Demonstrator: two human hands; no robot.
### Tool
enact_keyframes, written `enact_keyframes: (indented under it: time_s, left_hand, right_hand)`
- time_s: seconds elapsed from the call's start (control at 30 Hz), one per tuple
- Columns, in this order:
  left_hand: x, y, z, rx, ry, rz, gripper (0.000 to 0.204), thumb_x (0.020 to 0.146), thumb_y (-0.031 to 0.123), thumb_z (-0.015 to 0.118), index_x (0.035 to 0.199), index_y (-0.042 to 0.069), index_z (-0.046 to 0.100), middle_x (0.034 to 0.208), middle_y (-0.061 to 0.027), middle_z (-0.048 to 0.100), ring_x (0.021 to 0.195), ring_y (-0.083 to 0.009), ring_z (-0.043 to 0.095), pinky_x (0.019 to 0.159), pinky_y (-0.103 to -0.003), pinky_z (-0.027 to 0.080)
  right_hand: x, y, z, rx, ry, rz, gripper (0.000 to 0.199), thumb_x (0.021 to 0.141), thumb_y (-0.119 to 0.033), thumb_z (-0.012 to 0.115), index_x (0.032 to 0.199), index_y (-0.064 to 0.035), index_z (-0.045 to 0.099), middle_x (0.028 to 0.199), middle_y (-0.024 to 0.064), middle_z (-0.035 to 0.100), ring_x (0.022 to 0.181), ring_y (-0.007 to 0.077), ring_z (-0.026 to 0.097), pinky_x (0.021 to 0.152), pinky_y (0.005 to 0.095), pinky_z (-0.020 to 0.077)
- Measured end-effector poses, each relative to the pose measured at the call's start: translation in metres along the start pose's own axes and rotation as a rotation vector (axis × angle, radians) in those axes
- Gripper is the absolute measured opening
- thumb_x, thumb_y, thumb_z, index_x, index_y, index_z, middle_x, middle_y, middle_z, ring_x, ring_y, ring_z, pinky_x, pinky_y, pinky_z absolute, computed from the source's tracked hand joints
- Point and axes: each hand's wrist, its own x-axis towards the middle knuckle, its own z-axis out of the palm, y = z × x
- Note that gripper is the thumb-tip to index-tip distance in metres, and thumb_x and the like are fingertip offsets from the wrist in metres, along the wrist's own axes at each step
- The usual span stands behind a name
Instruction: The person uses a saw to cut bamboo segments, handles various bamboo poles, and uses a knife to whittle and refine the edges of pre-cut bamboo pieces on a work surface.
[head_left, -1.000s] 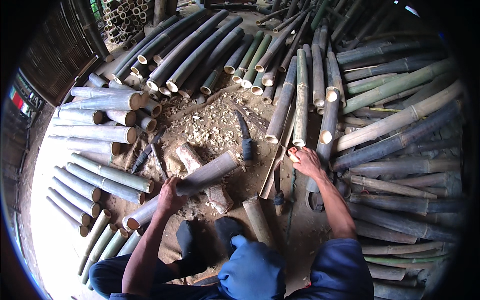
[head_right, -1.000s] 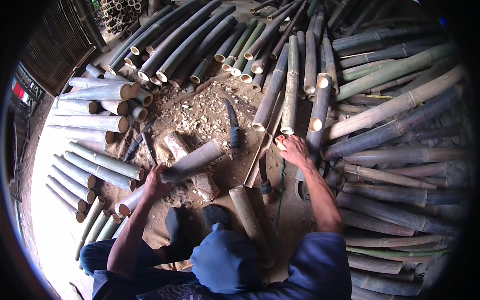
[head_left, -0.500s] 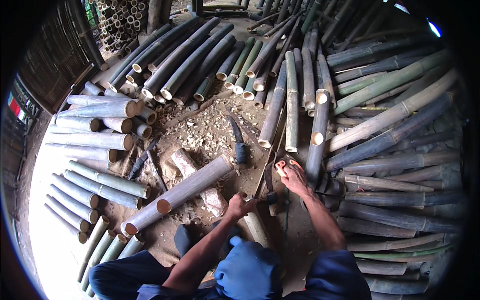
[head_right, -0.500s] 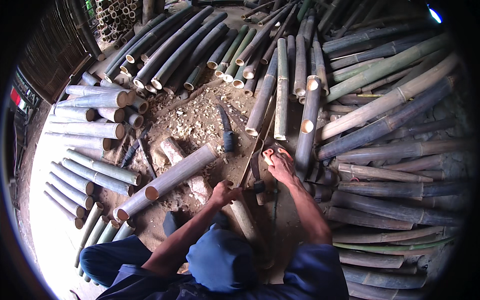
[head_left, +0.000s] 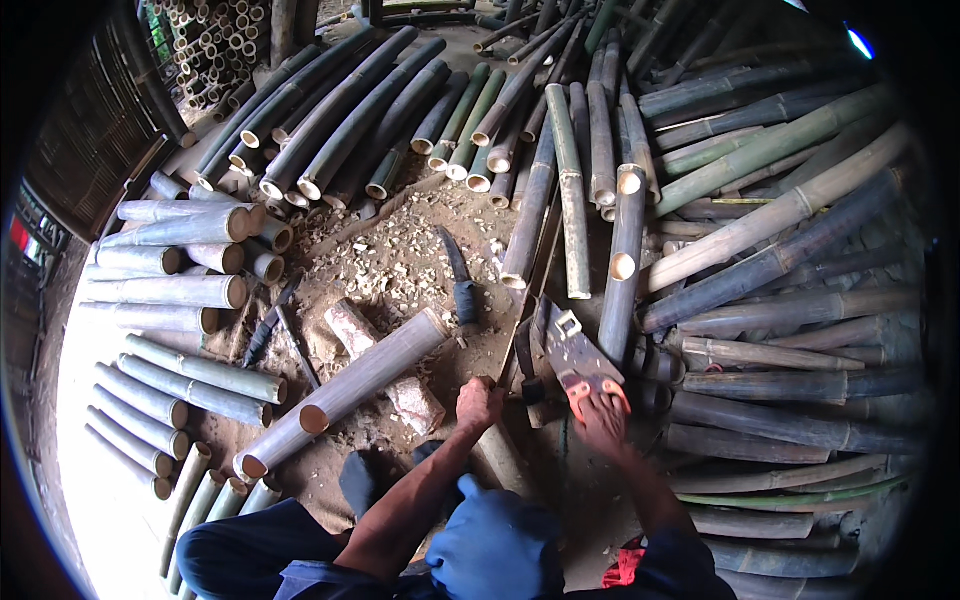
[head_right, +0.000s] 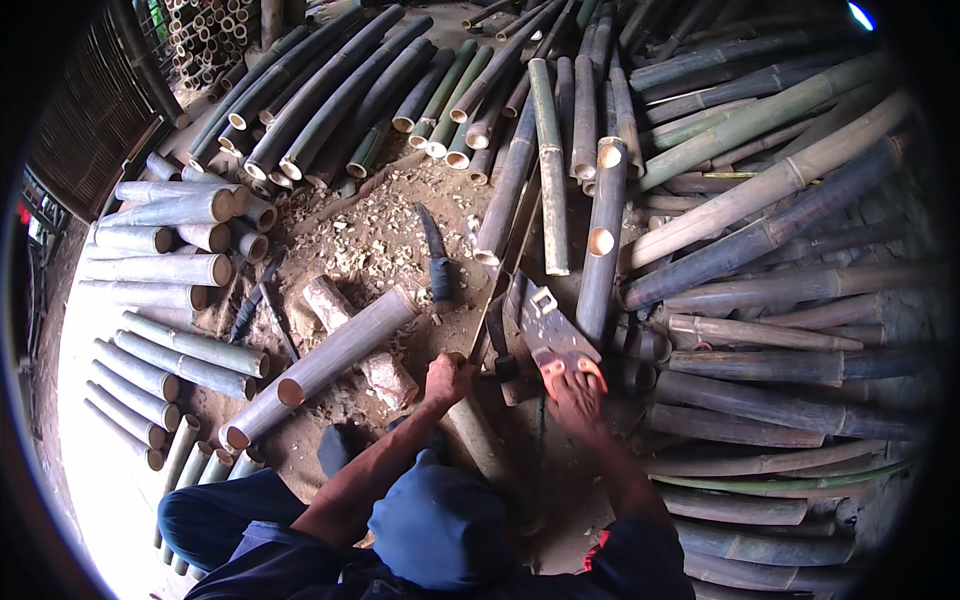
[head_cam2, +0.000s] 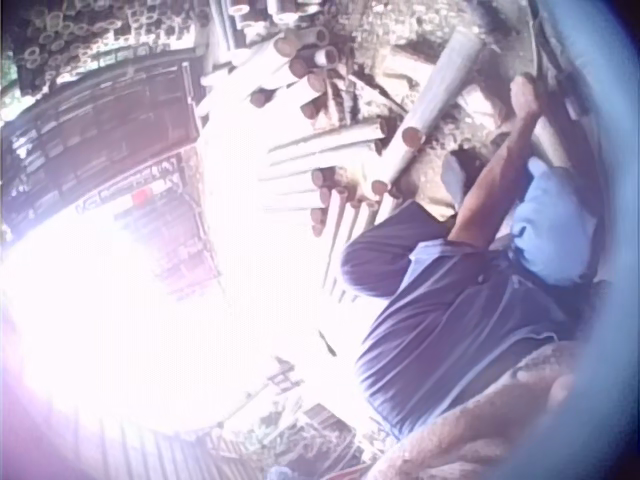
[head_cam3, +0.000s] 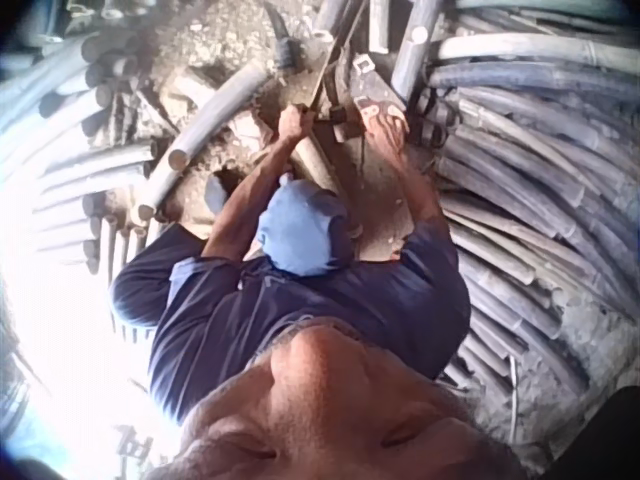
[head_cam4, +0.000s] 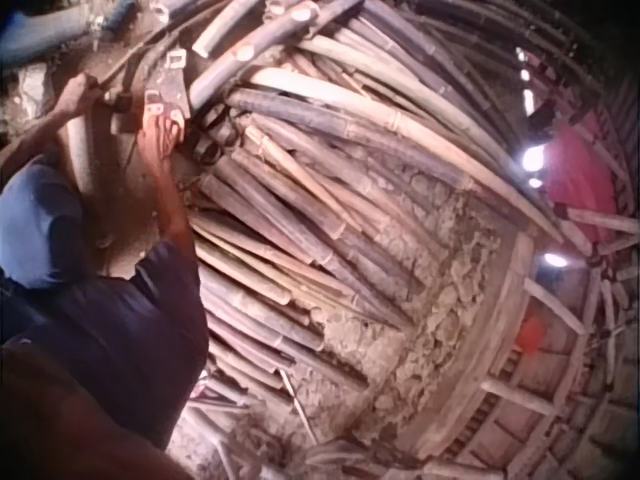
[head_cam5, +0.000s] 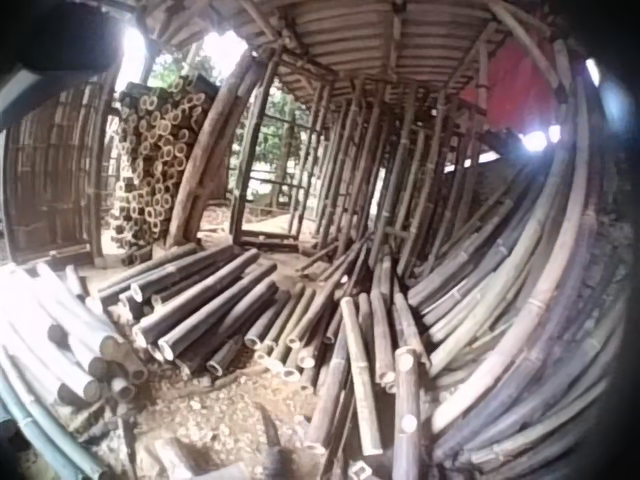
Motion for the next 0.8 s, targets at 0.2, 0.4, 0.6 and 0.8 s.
enact_keyframes:
  time_s: [0.2, 0.4, 0.6, 0.8]
  left_hand:
    - [0.005, 0.005, 0.009, 0.059, 0.033, -0.009, 0.042, 0.088, 0.034, 0.078, 0.116, 0.003, 0.069, 0.113, -0.0297, 0.073, 0.110, -0.0451, 0.072, 0.095, -0.052, 0.057]
    - [-0.026, 0.028, -0.043, 0.197, 0.061, 0.075, 0.054, 0.088, 0.034, 0.080, 0.130, 0.008, 0.058, 0.118, -0.0247, 0.072, 0.113, -0.0422, 0.070, 0.095, -0.053, 0.056]
    - [-0.062, -0.011, -0.144, 0.302, 0.636, 0.208, 0.080, 0.076, 0.025, 0.089, 0.145, 0.012, 0.051, 0.139, -0.0193, 0.052, 0.129, -0.0397, 0.051, 0.106, -0.054, 0.045]
    - [-0.029, -0.066, -0.185, 0.358, 0.651, 0.228, 0.103, 0.065, 0.041, 0.096, 0.148, 0.007, 0.045, 0.138, -0.0196, 0.051, 0.132, -0.0405, 0.047, 0.113, -0.054, 0.038]
  right_hand:
    - [-0.104, -0.027, -0.030, 0.005, 0.021, 0.089, 0.030, 0.085, -0.031, 0.075, 0.100, -0.0062, 0.066, 0.101, 0.0139, 0.065, 0.096, 0.0337, 0.064, 0.089, 0.0509, 0.0473]
    - [-0.151, -0.102, -0.083, 1.025, 0.400, 0.808, 0.019, 0.097, -0.021, 0.065, 0.090, -0.0037, 0.064, 0.082, 0.0077, 0.066, 0.077, 0.0189, 0.064, 0.075, 0.0368, 0.0517]
    - [-0.116, -0.156, -0.144, 1.471, 0.862, 0.920, 0.019, 0.098, -0.015, 0.060, 0.109, 0.0005, 0.063, 0.079, 0.0056, 0.064, 0.072, 0.0133, 0.062, 0.074, 0.0292, 0.0508]
    - [-0.094, -0.157, -0.163, 1.359, 0.661, 0.925, 0.049, 0.094, -0.013, 0.067, 0.140, 0.0000, 0.056, 0.115, 0.0106, 0.063, 0.107, 0.0208, 0.062, 0.095, 0.0363, 0.0509]
